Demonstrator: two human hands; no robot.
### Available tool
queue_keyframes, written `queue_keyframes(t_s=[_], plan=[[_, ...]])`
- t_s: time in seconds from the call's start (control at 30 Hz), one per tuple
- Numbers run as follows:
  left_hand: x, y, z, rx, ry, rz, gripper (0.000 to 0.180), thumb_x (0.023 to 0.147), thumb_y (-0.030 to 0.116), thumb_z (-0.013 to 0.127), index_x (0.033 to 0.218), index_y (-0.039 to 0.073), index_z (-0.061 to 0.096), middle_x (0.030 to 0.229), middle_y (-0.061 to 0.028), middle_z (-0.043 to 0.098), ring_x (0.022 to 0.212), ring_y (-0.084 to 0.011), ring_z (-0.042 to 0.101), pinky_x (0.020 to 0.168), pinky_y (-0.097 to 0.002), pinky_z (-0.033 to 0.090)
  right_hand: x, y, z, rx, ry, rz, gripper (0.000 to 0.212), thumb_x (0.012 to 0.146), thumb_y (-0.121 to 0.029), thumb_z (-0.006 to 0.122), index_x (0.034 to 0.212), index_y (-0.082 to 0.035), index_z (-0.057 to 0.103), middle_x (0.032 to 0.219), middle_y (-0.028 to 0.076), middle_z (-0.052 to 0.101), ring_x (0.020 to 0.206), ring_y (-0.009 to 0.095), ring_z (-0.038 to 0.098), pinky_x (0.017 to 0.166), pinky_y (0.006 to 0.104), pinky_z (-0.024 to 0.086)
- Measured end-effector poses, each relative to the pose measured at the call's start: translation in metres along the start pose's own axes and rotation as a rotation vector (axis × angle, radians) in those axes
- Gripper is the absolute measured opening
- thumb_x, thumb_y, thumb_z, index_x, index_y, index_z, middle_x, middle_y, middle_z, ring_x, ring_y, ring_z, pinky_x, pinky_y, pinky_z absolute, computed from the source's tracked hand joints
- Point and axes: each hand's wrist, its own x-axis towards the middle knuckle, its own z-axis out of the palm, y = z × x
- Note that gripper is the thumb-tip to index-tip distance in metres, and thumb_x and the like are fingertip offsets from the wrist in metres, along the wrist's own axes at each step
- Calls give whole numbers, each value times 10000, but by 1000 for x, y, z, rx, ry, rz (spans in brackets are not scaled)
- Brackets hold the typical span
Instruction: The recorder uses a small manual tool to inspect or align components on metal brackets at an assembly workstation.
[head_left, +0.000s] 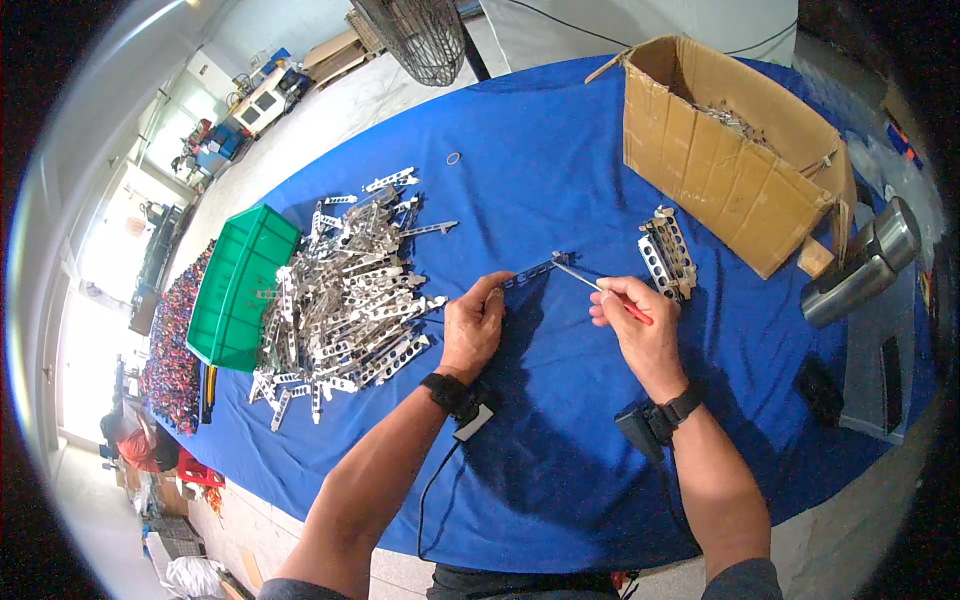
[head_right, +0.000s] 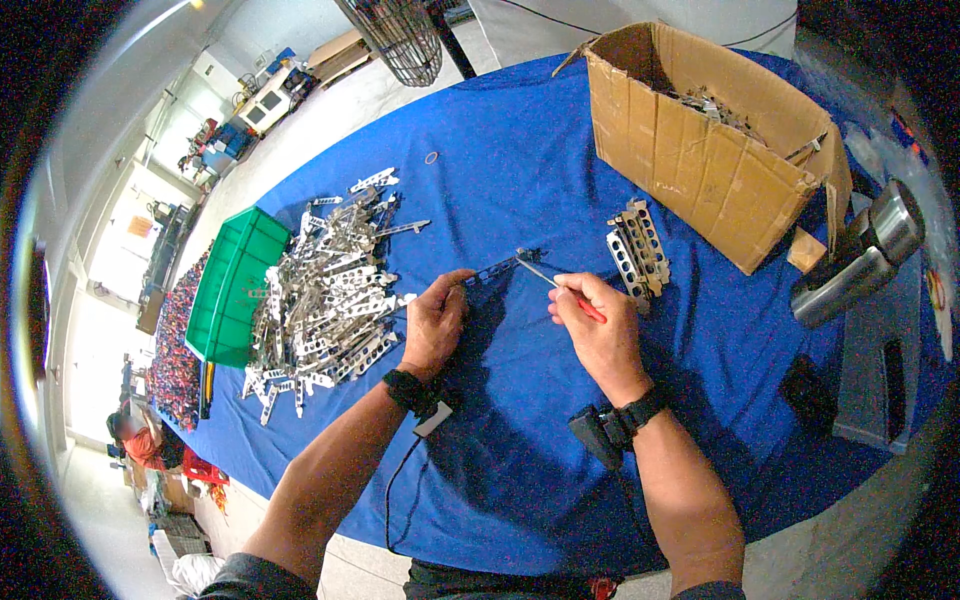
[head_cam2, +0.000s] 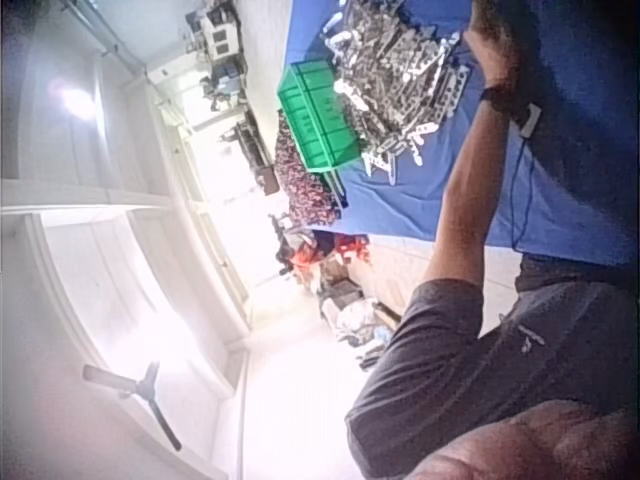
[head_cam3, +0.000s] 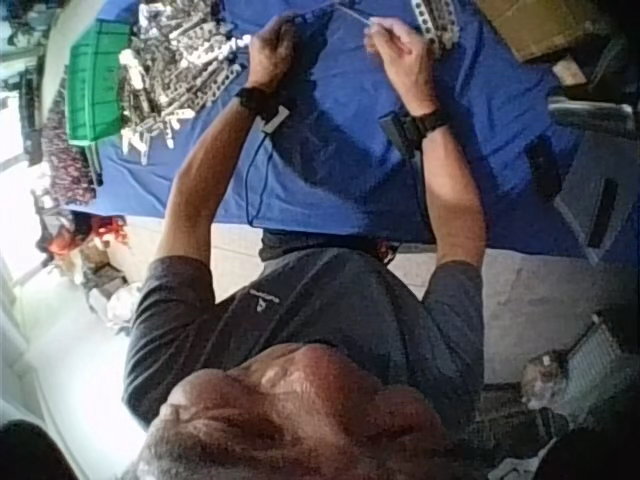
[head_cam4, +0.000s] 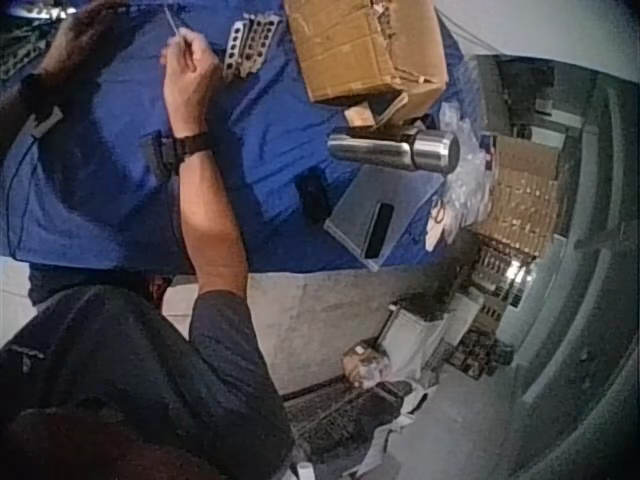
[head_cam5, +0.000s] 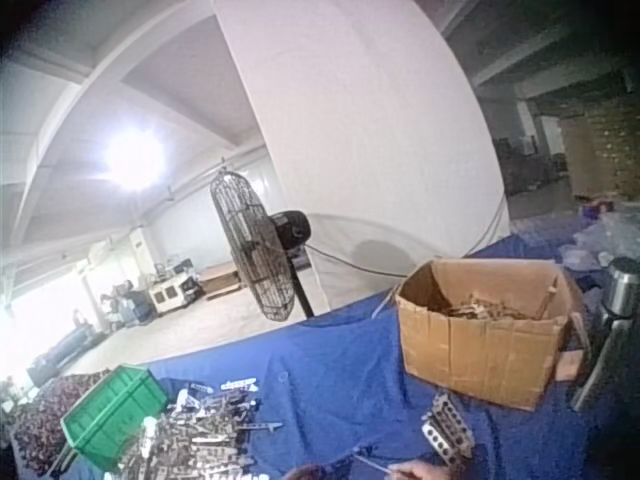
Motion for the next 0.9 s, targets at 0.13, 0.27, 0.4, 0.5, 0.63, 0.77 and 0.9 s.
queue_keyframes(t_s=[0.13,0.27,0.4,0.5,0.63,0.77,0.9], plan=[[1,1,-1,70,-3,11,250,984,90,502,1176,36,653,652,38,500,595,-50,440,530,-244,387,1,8,-4,8,-78,-50,146,934,-57,596,1018,33,675,895,109,712,791,146,691,729,276,575],[0,1,-2,79,9,24,248,985,94,503,1171,44,657,640,37,488,593,-48,430,529,-243,385,2,2,-2,38,-55,-56,148,928,-54,601,1020,34,677,908,111,711,803,148,692,726,274,573],[1,0,-1,54,9,11,239,987,104,506,1156,39,663,636,35,479,602,-47,425,535,-244,384,1,2,-5,18,-41,-26,152,935,-58,597,1020,33,684,924,104,707,831,142,687,739,268,565],[0,3,-1,59,11,17,237,989,110,507,1152,40,664,638,34,484,604,-47,429,536,-247,388,1,3,-4,-20,-73,-61,164,950,-85,598,1028,30,686,922,91,702,838,133,679,740,267,562],[-1,12,-2,88,7,8,239,991,110,505,1157,41,661,641,32,489,605,-47,430,537,-249,390,2,2,-5,-3,-55,-57,199,964,-134,606,1042,31,685,906,74,694,829,122,669,730,262,554],[-1,7,-2,86,12,17,241,993,108,498,1159,39,659,634,28,483,601,-51,429,537,-251,393,2,-1,-3,-18,-44,-39,202,964,-127,595,1045,36,683,933,86,704,851,128,676,755,265,550],[-1,7,-2,72,5,19,243,997,103,492,1164,36,656,642,25,484,612,-50,436,545,-250,397,2,1,-5,3,-21,6,188,950,-89,584,1042,45,679,992,117,711,893,148,686,811,279,552]])
